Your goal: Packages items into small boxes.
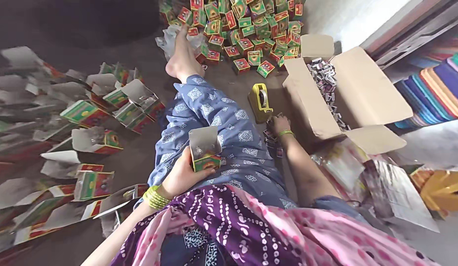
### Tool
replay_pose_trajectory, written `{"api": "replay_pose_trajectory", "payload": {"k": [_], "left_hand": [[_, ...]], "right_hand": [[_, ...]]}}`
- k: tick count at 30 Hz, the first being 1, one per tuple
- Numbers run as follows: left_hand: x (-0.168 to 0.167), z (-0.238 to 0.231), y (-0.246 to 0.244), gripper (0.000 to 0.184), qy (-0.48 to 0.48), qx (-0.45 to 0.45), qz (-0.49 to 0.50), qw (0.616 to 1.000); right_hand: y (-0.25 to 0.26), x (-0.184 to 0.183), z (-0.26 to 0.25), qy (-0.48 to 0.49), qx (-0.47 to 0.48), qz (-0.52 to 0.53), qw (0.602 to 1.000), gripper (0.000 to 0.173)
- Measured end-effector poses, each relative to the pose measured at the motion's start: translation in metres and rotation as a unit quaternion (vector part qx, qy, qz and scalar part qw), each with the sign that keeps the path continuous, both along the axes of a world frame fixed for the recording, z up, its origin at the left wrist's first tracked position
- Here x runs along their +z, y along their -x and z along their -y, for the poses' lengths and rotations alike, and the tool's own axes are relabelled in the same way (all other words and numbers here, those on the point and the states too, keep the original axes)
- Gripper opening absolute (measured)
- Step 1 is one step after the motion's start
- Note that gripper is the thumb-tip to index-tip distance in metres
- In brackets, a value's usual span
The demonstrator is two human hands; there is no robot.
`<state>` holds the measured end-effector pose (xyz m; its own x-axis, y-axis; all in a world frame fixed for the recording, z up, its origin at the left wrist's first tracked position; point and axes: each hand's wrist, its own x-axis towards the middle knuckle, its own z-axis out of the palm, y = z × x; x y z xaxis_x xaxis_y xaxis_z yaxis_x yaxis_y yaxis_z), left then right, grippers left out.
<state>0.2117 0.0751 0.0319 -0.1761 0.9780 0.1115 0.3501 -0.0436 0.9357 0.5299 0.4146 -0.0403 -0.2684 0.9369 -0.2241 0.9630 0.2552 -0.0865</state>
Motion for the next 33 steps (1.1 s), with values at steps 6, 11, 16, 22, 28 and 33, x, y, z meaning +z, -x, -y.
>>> {"api": "replay_pose_trajectory", "payload": {"k": [6,11,16,22,28,33], "left_hand": [[0.013,-0.023,-0.002,0.087,-0.041,0.017,0.106,0.993],[-0.003,-0.048,-0.005,0.074,-0.100,0.033,0.136,0.985],[-0.019,-0.047,-0.004,0.073,-0.095,0.074,0.081,0.989],[-0.016,-0.034,-0.002,0.071,-0.076,0.104,-0.010,0.992],[-0.017,-0.034,-0.001,0.064,-0.054,0.115,-0.038,0.991],[-0.018,-0.033,0.000,0.047,-0.019,0.097,-0.049,0.994]], "right_hand": [[0.005,0.037,0.020,-0.072,-0.036,-0.094,0.992,0.041],[0.041,0.092,0.075,-0.126,-0.013,-0.448,0.885,0.037],[0.108,0.156,0.173,-0.046,0.151,-0.606,0.780,0.027],[0.166,0.143,0.211,-0.144,0.270,-0.520,0.797,0.020],[0.166,0.129,0.226,-0.144,0.356,-0.424,0.820,0.016],[0.165,0.130,0.229,-0.142,0.437,-0.307,0.833,0.024]]}}
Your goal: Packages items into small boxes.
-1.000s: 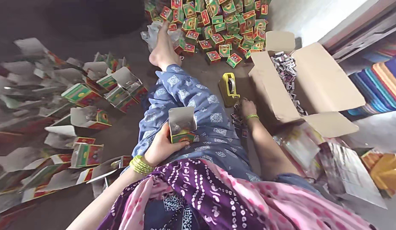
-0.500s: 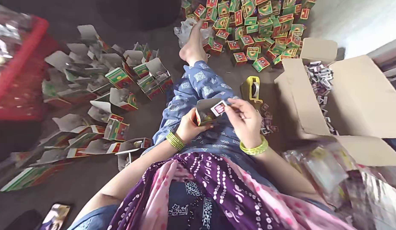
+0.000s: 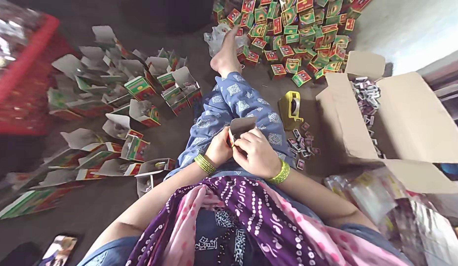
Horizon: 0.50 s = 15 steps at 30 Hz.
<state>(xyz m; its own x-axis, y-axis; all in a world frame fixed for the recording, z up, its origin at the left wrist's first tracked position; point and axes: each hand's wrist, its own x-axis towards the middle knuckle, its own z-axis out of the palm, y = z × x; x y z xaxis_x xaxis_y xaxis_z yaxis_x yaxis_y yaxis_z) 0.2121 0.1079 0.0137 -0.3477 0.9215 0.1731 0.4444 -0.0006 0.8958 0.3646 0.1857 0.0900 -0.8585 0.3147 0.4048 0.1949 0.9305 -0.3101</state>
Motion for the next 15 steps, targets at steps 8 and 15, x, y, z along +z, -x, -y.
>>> {"api": "replay_pose_trajectory", "payload": {"k": [8,15], "left_hand": [[-0.006,0.004,0.000,0.102,-0.216,-0.036,0.123,0.968],[0.000,0.009,-0.002,0.083,-0.241,-0.115,0.120,0.956]], "right_hand": [[-0.014,0.008,-0.018,0.057,-0.068,-0.179,0.980,0.036],[-0.024,-0.021,-0.044,0.373,0.069,-0.149,0.913,0.051]]}}
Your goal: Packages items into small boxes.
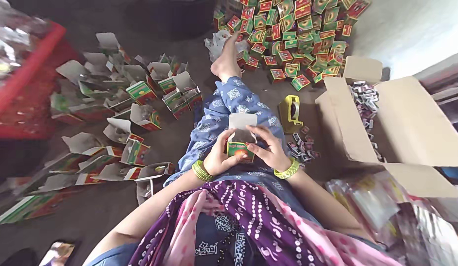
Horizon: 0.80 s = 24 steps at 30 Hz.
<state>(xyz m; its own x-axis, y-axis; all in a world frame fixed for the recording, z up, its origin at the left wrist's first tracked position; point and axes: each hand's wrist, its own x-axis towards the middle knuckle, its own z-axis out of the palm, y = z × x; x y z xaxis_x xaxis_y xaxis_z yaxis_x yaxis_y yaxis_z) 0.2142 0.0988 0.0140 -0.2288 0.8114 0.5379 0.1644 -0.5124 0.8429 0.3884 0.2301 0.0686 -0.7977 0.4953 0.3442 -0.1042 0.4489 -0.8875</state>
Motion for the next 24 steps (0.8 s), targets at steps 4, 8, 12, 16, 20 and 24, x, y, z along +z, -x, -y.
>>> {"api": "replay_pose_trajectory", "payload": {"k": [4,8,12,16,20,24], "left_hand": [[0.003,0.004,0.000,0.060,0.015,-0.007,-0.039,0.999],[0.001,0.001,0.000,0.056,0.037,-0.027,-0.024,0.999],[-0.003,-0.004,0.001,0.074,0.054,-0.051,0.024,0.997],[-0.007,-0.007,-0.001,0.091,0.052,-0.070,0.037,0.996],[-0.007,-0.007,-0.001,0.095,0.059,-0.086,0.023,0.994],[-0.006,-0.006,-0.001,0.095,0.064,-0.083,0.011,0.994]], "right_hand": [[0.003,-0.009,0.003,-0.064,0.034,0.008,0.997,0.047],[0.005,-0.008,0.001,-0.143,-0.006,0.017,0.990,0.048],[0.002,0.004,0.000,0.002,-0.027,-0.075,0.997,0.051],[-0.003,0.023,-0.004,0.020,0.016,-0.024,0.999,0.034],[-0.004,0.030,-0.003,-0.088,0.042,0.049,0.994,0.026],[-0.004,0.032,0.000,-0.197,0.036,0.047,0.979,0.019]]}}
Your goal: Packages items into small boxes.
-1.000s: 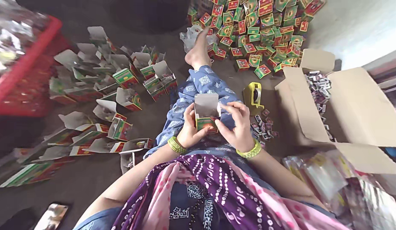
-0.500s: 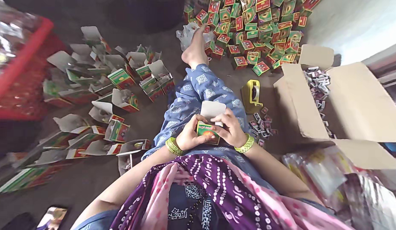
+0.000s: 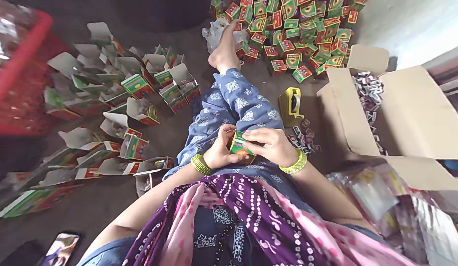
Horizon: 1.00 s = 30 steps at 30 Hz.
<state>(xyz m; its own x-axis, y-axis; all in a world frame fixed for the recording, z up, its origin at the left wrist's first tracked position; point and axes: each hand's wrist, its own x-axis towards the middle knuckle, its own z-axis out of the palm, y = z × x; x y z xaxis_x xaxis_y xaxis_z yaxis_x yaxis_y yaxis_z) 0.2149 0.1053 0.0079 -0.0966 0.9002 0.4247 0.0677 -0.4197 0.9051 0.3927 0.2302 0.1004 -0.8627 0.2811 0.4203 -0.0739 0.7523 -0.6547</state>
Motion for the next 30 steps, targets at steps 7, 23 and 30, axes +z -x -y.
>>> {"api": "replay_pose_trajectory", "payload": {"k": [7,23,30], "left_hand": [[0.000,0.000,-0.001,0.096,-0.002,-0.012,-0.005,1.000],[0.001,0.003,-0.002,0.079,0.061,0.011,0.054,0.997],[0.007,0.004,0.001,0.051,0.106,0.023,0.096,0.989]], "right_hand": [[-0.004,0.002,-0.008,0.013,0.051,0.016,0.998,0.017],[-0.023,-0.023,0.008,-0.050,-0.016,0.021,0.998,0.033],[-0.052,-0.034,-0.075,0.127,-0.281,0.022,0.951,0.033]]}}
